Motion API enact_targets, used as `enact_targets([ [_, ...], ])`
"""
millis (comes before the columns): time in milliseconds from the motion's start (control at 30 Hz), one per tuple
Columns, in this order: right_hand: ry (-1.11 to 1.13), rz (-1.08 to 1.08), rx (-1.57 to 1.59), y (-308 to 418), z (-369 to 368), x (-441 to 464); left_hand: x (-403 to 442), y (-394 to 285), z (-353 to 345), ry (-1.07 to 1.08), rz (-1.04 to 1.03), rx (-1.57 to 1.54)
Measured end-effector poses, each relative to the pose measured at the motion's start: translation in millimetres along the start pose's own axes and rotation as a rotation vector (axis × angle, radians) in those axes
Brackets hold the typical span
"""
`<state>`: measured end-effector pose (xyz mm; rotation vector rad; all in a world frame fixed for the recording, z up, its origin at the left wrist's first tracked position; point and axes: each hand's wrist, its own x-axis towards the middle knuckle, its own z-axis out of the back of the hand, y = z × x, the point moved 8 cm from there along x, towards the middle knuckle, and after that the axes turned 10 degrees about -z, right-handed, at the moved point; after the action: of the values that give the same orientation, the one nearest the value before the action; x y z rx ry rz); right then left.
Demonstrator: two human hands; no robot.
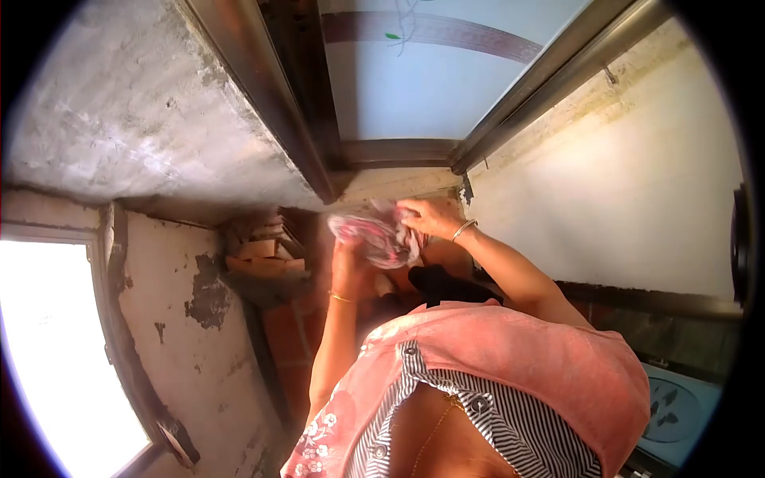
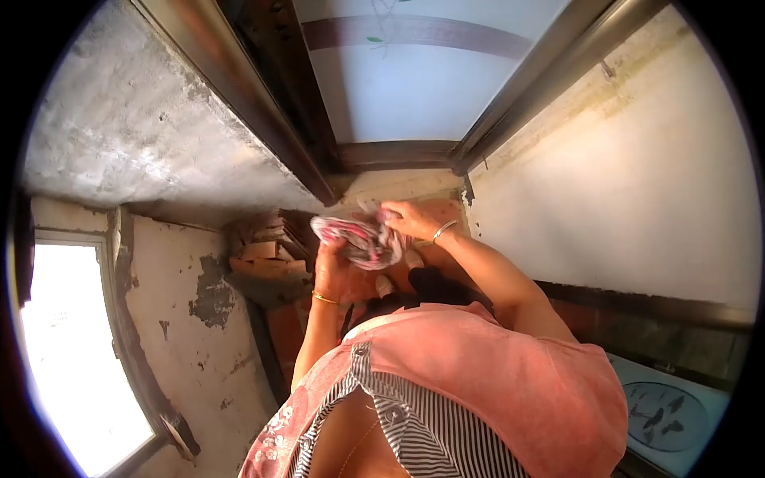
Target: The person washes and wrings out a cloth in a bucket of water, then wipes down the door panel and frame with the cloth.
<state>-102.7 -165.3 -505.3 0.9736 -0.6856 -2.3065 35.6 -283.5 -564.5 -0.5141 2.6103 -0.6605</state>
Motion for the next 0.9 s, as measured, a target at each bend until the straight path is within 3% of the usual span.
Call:
enact_targets([
  [33, 0.010, 0.133, 0.124, -19.8, -19.1, 14.5, -1.6, 6.2, 11.6, 0.061, -0.014, 0.166],
  [100, -0.108, 0.246, 0.398, 0.0, -5.7, 5.6, -8.6, 8.9, 24.5, -0.082, -0.091, 0.091],
  [167, -0.237, 0.089, 0.392, 11.1, 19.1, -11.9, -13.5, 17.6, 39.6, 0.019, 0.064, -0.250],
  [200, -0.233, 0.191, 0.525, 6.4, 20.4, 1.6, -28.1, 4.3, 6.8, -0.204, 0.195, -0.287],
  [233, -0.189, 0.203, 0.701, 9.2, 20.7, 6.0, -25.0, -7.6, 0.0, -0.196, 0.100, -0.173],
  [300, -0.246, 0.243, 0.593, 15.5, 21.9, 13.1, -24.7, -30.4, -36.5, 0.021, 0.064, -0.344],
  [400, -0.191, 0.327, 0.612, 37.9, 13.7, 5.3, -14.4, -40.9, -61.7, -0.018, -0.012, -0.053],
  [433, -0.150, 0.338, 0.632, 43.7, 8.7, 0.6, -8.8, -25.3, -51.6, -0.012, 0.088, -0.203],
  [500, -0.050, 0.319, 0.374, 59.6, 2.9, -14.0, -2.5, -22.4, -80.3, 0.087, 0.048, -0.177],
  [533, -0.062, 0.323, 0.319, 68.5, 10.5, -26.1, 1.9, -9.9, -77.3, 0.026, 0.055, -0.194],
  [633, -0.285, 0.628, 0.139, 53.2, 15.8, -17.9, 23.2, 24.0, -56.8, 0.100, 0.058, 0.020],
  [667, -0.218, 0.506, 0.061, 55.3, 29.6, -21.4, 24.0, 25.6, -79.5, 0.268, 0.040, 0.086],
  [700, -0.183, 0.372, 0.116, 50.6, 42.6, -24.2, 12.3, 9.4, -110.2, 0.221, 0.003, 0.280],
  [800, -0.276, 0.287, 0.433, 13.3, 70.3, -13.0, 21.6, 9.1, -137.8, 0.331, 0.107, 0.507],
  [833, -0.246, 0.242, 0.610, -0.6, 76.8, -9.0, 24.9, -7.7, -163.8, 0.441, -0.070, 0.773],
  [900, -0.273, 0.202, 0.781, -29.4, 90.7, -7.1, 56.9, -10.8, -169.7, 0.409, -0.092, 0.900],
])
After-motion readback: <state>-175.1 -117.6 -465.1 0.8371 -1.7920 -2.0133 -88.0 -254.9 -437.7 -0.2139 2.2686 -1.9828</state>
